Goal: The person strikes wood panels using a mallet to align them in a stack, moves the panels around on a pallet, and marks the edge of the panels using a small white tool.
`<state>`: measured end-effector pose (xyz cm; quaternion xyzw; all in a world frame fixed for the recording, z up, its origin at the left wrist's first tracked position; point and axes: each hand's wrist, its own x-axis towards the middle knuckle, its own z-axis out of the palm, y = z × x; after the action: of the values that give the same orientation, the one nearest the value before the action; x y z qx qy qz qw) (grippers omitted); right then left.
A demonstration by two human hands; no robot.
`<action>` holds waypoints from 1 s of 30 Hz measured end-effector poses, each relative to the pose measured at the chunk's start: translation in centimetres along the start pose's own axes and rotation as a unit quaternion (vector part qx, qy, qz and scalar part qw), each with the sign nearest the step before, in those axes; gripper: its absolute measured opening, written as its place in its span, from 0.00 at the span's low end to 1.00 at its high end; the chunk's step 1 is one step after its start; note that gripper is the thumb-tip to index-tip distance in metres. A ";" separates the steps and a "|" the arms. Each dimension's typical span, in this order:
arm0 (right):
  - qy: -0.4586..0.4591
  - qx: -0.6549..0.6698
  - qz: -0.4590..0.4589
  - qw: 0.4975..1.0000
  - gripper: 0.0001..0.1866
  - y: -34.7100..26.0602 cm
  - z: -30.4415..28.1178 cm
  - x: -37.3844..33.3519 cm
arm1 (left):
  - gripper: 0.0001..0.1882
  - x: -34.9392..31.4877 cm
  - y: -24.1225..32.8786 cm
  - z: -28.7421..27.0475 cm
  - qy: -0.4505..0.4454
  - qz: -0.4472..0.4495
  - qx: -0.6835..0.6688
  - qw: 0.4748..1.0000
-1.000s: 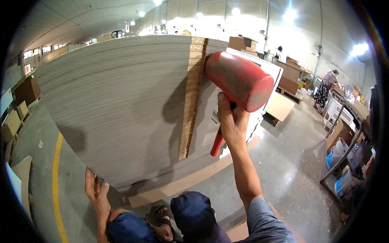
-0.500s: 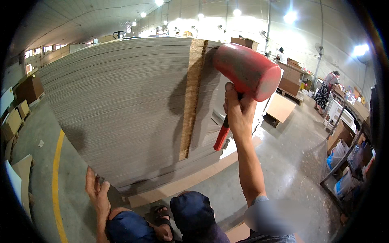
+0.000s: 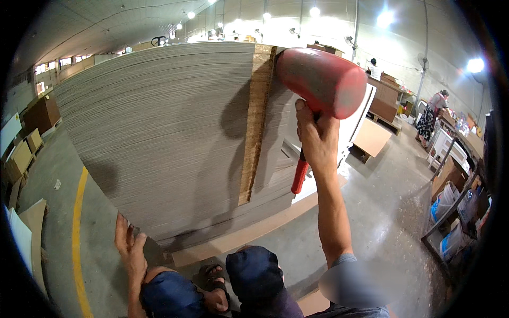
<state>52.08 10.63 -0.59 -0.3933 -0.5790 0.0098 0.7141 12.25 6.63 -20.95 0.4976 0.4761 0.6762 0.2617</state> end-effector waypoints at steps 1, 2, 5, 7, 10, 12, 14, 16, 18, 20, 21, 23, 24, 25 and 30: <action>-0.004 -0.001 -0.002 1.000 0.05 0.2 0.0 0.0 | 0.49 0.0 -0.1 0.0 0.000 0.004 0.003 1.000; -0.009 -0.001 -0.004 1.000 0.05 0.3 0.1 -0.1 | 0.48 0.0 -0.2 -0.1 0.001 0.009 0.006 1.000; 0.008 0.009 -0.010 1.000 0.06 1.5 0.2 -1.6 | 0.48 -0.1 -0.6 -0.4 0.006 0.019 0.004 1.000; 0.008 -0.019 -0.011 1.000 0.07 2.6 0.4 -2.2 | 0.47 -0.3 0.2 0.0 0.009 0.015 0.007 1.000; -0.004 -0.054 -0.007 0.998 0.07 3.2 0.8 -2.7 | 0.47 -0.2 -0.4 -0.1 0.003 0.020 0.013 1.000; 0.021 -0.040 -0.016 0.999 0.08 3.7 1.3 -3.4 | 0.46 0.0 -1.3 -0.1 0.000 0.016 0.008 1.000; 0.036 -0.036 -0.031 0.998 0.08 3.1 1.3 -3.4 | 0.46 -0.2 0.2 -0.7 0.004 0.016 0.005 1.000; 0.008 -0.026 -0.013 1.000 0.09 2.7 0.6 -3.7 | 0.44 -0.1 1.2 -0.6 0.003 0.042 -0.002 0.999; -0.044 0.016 0.055 0.997 0.11 2.7 0.2 -5.2 | 0.39 -0.2 1.2 -0.3 0.011 0.083 0.005 0.996; -0.057 0.095 0.105 0.988 0.12 2.6 -0.1 -8.0 | 0.38 -0.9 2.4 -0.5 0.044 0.106 0.060 0.992; -0.070 0.116 0.099 0.986 0.13 3.8 -0.2 -9.8 | 0.37 -1.3 2.9 -0.5 0.061 0.118 0.083 0.988; -0.039 0.179 0.148 0.972 0.05 2.6 0.9 -12.8 | 0.34 -1.9 3.6 -0.4 0.042 0.171 0.088 0.980; -0.066 0.183 0.147 0.970 0.06 1.3 1.2 -13.5 | 0.33 -2.2 4.3 -0.6 0.009 0.179 0.110 0.978; -0.096 0.184 0.145 0.967 0.07 0.3 1.3 -14.1 | 0.32 -2.9 5.1 -0.5 -0.022 0.184 0.130 0.974; -0.140 0.177 0.102 0.969 0.04 -1.3 2.9 -15.8 | 0.33 -4.2 9.7 2.9 -0.152 0.282 0.219 0.922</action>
<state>43.86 3.93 -12.71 -0.3126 -0.6187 0.2400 0.6796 17.62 0.30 -13.83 0.7527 0.4067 0.5175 0.0138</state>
